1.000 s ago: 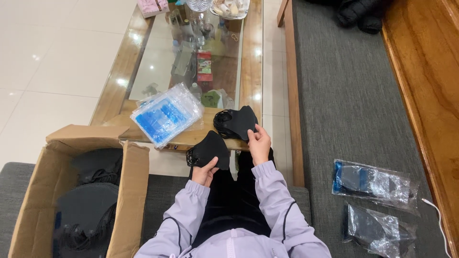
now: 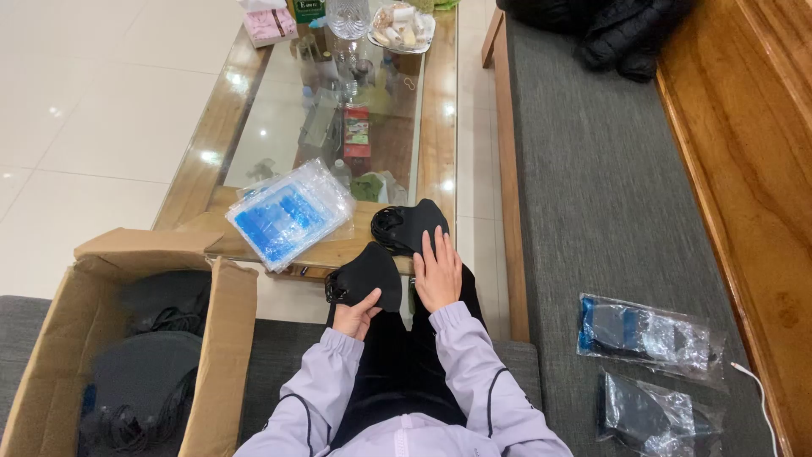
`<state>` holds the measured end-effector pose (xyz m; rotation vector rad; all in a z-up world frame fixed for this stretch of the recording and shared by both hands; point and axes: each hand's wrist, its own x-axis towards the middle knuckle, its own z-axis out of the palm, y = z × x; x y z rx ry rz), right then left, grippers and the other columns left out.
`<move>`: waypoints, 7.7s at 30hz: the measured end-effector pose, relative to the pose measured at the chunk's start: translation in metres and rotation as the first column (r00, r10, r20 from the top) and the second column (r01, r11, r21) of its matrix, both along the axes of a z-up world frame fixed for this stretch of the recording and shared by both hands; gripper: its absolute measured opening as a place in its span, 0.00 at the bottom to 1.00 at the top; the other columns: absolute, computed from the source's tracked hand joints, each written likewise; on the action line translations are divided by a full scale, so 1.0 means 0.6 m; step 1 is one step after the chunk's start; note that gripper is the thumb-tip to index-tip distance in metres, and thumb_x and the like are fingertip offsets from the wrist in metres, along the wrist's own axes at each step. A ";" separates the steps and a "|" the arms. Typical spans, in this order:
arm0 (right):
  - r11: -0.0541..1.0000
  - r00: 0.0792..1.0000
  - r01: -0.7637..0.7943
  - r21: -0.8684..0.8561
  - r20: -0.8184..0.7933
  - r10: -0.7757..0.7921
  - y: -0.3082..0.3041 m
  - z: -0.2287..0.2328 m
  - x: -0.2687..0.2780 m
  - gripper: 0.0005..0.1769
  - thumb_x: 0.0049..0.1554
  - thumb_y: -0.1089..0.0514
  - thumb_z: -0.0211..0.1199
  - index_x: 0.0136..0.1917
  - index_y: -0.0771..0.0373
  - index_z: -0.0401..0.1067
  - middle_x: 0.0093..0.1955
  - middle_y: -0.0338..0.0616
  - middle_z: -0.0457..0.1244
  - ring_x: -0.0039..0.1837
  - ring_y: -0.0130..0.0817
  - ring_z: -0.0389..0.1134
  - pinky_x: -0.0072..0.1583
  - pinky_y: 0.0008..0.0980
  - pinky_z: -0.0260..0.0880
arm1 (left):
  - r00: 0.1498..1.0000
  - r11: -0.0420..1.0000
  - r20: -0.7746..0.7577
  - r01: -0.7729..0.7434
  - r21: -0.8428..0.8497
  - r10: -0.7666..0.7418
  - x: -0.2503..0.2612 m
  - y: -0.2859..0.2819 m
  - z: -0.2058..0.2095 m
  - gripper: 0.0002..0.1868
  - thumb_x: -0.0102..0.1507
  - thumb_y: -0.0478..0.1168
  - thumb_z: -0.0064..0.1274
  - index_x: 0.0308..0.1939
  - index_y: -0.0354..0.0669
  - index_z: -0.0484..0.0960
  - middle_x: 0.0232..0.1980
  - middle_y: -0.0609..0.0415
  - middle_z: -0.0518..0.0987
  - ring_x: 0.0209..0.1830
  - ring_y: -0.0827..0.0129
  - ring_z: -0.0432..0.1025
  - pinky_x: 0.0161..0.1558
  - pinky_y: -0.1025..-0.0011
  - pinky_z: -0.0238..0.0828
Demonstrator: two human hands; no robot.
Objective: The person takes black face masks from a cardboard box, handles them by hand to check them, and places a mask into a clear plastic bag.
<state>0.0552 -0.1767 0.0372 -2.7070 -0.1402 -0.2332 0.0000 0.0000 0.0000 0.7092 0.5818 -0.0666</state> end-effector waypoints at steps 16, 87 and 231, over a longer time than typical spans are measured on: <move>0.909 0.961 -0.197 0.369 0.255 0.105 0.036 0.072 -0.029 0.28 0.65 0.50 0.57 0.77 0.58 0.63 0.63 0.53 0.65 0.65 0.51 0.65 0.67 0.46 0.62 | 0.998 0.997 -0.014 0.067 0.030 -0.067 0.004 0.001 -0.035 0.34 0.52 0.29 0.74 0.60 0.51 0.79 0.56 0.48 0.84 0.40 0.50 0.82 0.41 0.60 0.86; 0.753 0.980 -0.137 0.644 0.201 0.006 0.039 0.025 -0.029 0.09 0.55 0.60 0.72 0.49 0.48 0.82 0.45 0.42 0.73 0.48 0.40 0.74 0.50 0.35 0.73 | 0.987 0.973 -0.022 0.163 0.162 -0.161 0.026 -0.010 -0.145 0.46 0.47 0.28 0.79 0.67 0.32 0.72 0.62 0.33 0.77 0.56 0.39 0.75 0.50 0.46 0.78; 1.000 0.993 -0.027 0.011 0.114 0.026 0.002 -0.004 -0.007 0.30 0.70 0.44 0.42 0.82 0.52 0.53 0.85 0.51 0.43 0.84 0.50 0.42 0.78 0.52 0.45 | 0.995 0.993 0.014 0.095 0.066 -0.096 0.008 -0.002 -0.095 0.33 0.50 0.23 0.73 0.57 0.50 0.83 0.54 0.49 0.85 0.46 0.55 0.82 0.45 0.55 0.84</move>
